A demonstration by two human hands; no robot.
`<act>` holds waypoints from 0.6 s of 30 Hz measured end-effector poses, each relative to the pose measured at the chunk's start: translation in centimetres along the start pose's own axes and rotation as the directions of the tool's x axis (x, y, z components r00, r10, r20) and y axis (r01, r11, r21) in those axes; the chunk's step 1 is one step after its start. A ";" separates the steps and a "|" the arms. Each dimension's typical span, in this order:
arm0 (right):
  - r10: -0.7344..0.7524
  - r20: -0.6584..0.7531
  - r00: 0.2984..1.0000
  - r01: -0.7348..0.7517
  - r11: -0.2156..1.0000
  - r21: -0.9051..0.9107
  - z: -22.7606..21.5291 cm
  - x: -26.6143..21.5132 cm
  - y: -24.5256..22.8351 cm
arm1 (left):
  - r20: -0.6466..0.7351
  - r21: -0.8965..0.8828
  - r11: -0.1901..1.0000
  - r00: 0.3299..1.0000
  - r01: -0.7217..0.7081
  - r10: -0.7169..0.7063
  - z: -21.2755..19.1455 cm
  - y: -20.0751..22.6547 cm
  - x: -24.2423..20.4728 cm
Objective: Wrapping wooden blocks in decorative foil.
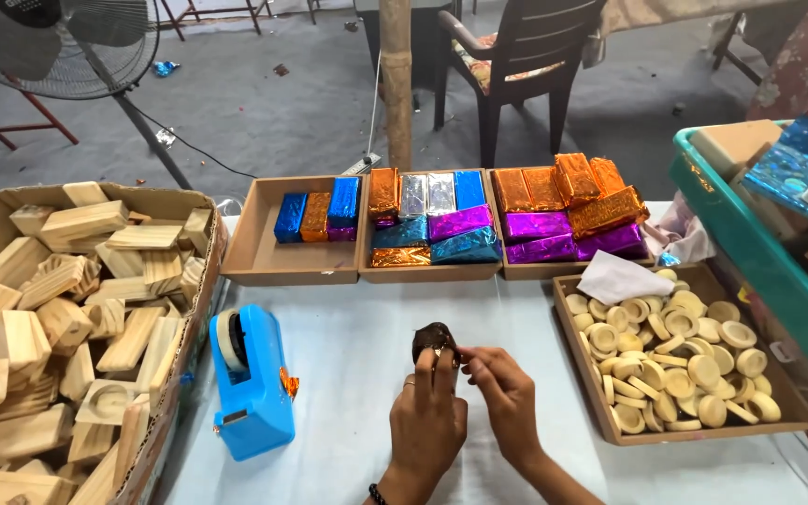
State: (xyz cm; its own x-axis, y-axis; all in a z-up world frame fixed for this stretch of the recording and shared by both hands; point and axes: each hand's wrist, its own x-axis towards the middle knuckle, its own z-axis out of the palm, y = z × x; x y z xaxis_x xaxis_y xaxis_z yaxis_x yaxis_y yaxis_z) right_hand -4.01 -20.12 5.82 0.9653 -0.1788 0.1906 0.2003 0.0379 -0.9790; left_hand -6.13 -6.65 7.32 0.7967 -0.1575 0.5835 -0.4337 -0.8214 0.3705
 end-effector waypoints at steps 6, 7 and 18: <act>-0.290 0.126 0.949 0.314 0.912 -0.264 0.3 -1.0 -0.3 | 0.125 -0.270 0.930 0.967 0.248 -0.222 -2.0 1.0 1.3; -0.342 0.160 0.926 0.377 0.849 -0.370 0.3 -0.8 -0.5 | 0.135 -0.396 0.863 0.949 0.315 -0.285 -2.5 1.3 1.7; -0.379 0.222 0.898 0.439 0.785 -0.437 -0.5 2.3 -0.7 | 0.066 0.243 0.970 0.998 -0.018 0.002 -1.6 -0.3 -0.2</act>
State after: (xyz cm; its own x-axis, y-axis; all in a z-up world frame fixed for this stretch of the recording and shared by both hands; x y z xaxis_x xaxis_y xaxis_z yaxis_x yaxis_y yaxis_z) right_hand -1.97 -21.10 6.88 0.8286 0.0434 0.5582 0.5077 -0.4785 -0.7164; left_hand -6.82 -5.45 8.29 0.8221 -0.1950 0.5349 -0.3329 -0.9269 0.1736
